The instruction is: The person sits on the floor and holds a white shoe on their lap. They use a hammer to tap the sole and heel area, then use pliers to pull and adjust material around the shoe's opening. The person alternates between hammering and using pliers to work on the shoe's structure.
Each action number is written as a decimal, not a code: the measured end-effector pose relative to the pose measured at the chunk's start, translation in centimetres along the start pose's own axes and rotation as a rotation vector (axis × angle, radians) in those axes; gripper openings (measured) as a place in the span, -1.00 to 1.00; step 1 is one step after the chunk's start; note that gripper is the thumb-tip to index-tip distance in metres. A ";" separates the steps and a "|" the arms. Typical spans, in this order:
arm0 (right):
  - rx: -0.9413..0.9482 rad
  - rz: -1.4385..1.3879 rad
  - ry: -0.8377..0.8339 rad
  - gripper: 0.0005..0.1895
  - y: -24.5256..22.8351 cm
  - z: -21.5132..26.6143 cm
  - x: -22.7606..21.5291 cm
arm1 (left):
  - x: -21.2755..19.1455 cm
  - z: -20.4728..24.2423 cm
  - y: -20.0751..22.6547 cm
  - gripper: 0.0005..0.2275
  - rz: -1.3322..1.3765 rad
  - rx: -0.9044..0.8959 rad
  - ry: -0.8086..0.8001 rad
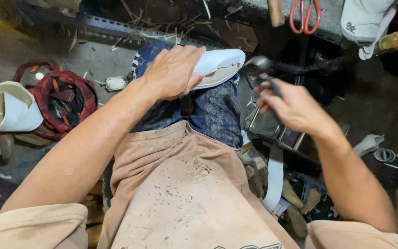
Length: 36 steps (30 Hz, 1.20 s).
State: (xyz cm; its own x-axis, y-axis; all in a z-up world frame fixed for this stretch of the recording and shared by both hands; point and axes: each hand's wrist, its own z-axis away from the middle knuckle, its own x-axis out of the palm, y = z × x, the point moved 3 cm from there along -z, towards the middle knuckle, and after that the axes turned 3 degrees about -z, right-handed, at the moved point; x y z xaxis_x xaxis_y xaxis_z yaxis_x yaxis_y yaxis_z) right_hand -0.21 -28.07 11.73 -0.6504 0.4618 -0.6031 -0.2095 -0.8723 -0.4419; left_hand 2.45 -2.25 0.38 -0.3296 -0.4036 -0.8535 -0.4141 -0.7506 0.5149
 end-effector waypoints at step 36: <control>0.170 -1.058 -0.034 -0.59 7.6 0.6 15.4 | 0.1 -0.3 -0.3 -0.46 0.024 0.012 -0.021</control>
State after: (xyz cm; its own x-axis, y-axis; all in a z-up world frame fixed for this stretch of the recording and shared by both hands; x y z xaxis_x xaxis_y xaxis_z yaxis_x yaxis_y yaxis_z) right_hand -12.25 -27.66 -0.54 -0.0985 0.9938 0.0518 -0.7755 -0.0440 -0.6298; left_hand 2.76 -2.23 0.17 -0.3569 -0.4103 -0.8392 -0.4157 -0.7348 0.5360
